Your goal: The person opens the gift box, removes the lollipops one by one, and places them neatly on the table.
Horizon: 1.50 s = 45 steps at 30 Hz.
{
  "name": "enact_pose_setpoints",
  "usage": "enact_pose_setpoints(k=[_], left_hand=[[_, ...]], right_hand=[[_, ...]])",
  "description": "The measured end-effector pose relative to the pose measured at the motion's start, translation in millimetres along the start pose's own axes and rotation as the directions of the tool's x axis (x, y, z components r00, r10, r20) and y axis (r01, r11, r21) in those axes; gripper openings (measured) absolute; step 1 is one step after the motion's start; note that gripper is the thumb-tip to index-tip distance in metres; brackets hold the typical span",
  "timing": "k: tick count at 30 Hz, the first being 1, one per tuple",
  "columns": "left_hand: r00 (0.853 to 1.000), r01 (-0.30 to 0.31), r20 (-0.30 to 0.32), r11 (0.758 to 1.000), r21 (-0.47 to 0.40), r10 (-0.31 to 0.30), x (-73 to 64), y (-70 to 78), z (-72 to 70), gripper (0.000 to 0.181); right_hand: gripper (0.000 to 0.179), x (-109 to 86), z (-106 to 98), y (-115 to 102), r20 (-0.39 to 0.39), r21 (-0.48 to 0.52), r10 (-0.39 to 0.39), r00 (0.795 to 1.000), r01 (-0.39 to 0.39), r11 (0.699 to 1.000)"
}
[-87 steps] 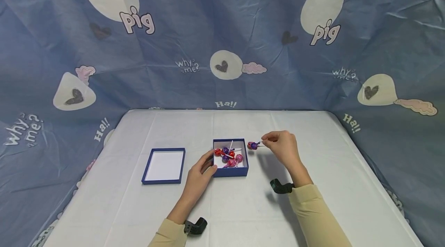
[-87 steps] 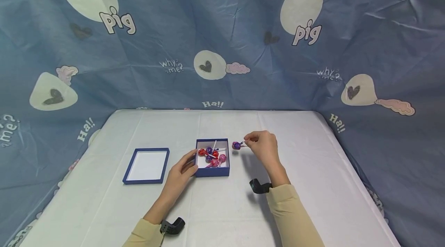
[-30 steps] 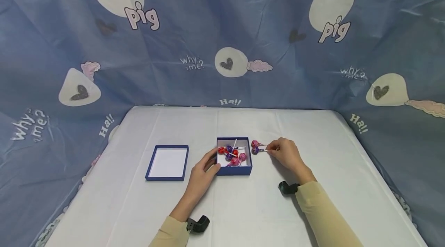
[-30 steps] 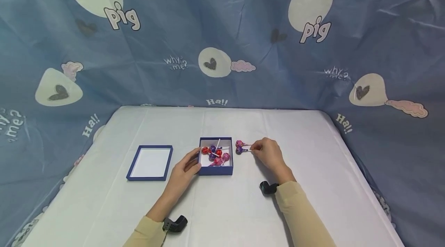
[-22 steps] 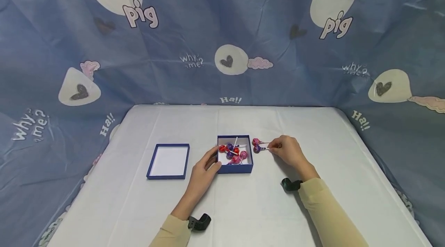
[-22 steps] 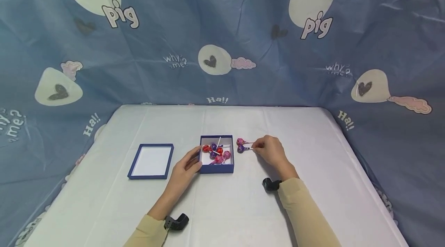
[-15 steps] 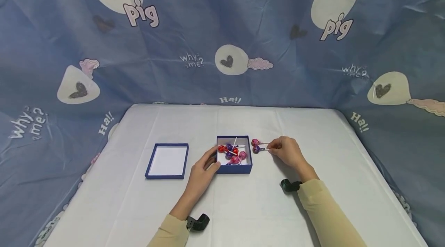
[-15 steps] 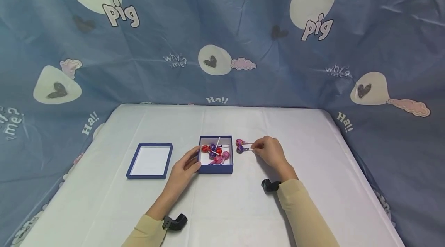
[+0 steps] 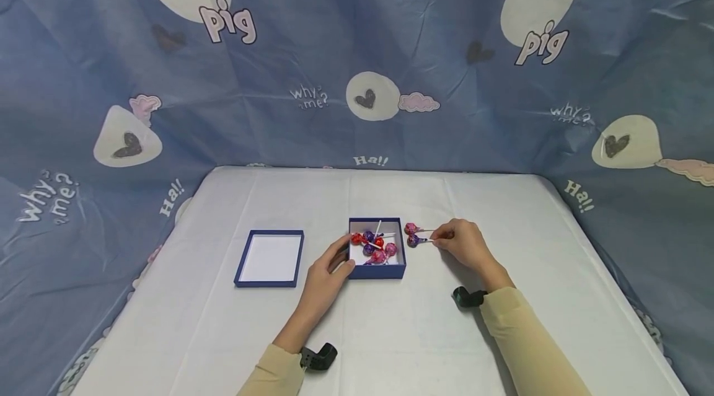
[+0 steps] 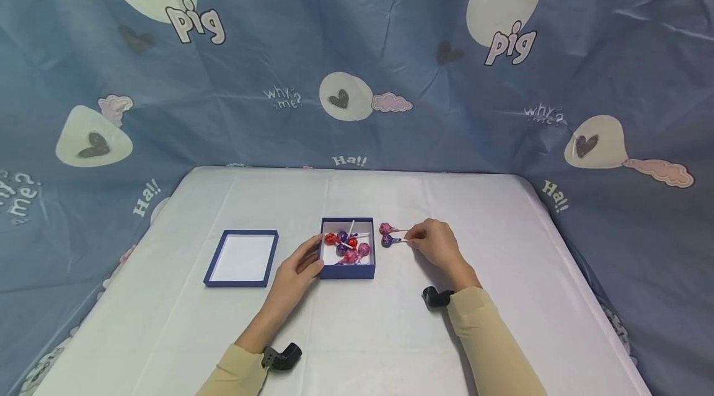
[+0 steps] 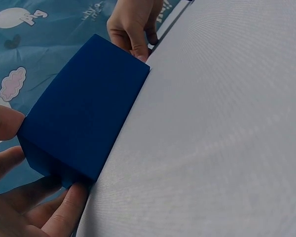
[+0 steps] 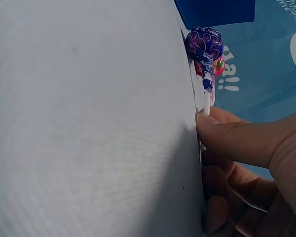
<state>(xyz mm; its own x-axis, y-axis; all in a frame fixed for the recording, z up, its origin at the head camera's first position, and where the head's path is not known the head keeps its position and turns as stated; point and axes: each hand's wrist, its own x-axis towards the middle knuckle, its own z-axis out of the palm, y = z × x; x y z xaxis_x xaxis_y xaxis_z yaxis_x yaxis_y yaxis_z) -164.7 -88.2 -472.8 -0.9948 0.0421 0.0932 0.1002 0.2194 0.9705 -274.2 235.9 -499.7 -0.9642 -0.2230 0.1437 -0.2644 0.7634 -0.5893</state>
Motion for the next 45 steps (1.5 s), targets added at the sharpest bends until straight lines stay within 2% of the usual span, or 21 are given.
enact_pose_setpoints(k=[15,27,32,37,45], left_hand=[[1.0,0.004,-0.004,1.0,-0.003,-0.004,0.9,-0.8,0.5,0.052],[1.0,-0.009,-0.001,1.0,-0.015,0.008,0.9,-3.4,0.9,0.052],[1.0,-0.009,-0.002,1.0,-0.02,0.009,1.4,-4.0,1.4,0.052],[1.0,-0.006,-0.006,1.0,-0.021,0.006,1.1,-4.3,1.5,0.052],[1.0,-0.002,-0.002,1.0,-0.006,0.002,0.1,-1.3,1.8,0.052]], right_hand=[[0.015,-2.4,-9.4,-0.8,0.028,0.005,0.042,0.999,-0.042,0.999],[0.016,-2.3,-25.0,-15.7,-0.057,0.004,0.018,0.998,-0.018,1.0],[0.016,-1.0,-29.5,-19.6,-0.069,0.022,0.036,0.997,-0.035,0.999],[0.016,2.1,-33.5,-30.3,-0.095,0.037,0.023,0.995,-0.02,0.999],[0.013,4.6,-29.6,-49.5,-0.121,0.052,-0.018,0.992,0.024,0.998]])
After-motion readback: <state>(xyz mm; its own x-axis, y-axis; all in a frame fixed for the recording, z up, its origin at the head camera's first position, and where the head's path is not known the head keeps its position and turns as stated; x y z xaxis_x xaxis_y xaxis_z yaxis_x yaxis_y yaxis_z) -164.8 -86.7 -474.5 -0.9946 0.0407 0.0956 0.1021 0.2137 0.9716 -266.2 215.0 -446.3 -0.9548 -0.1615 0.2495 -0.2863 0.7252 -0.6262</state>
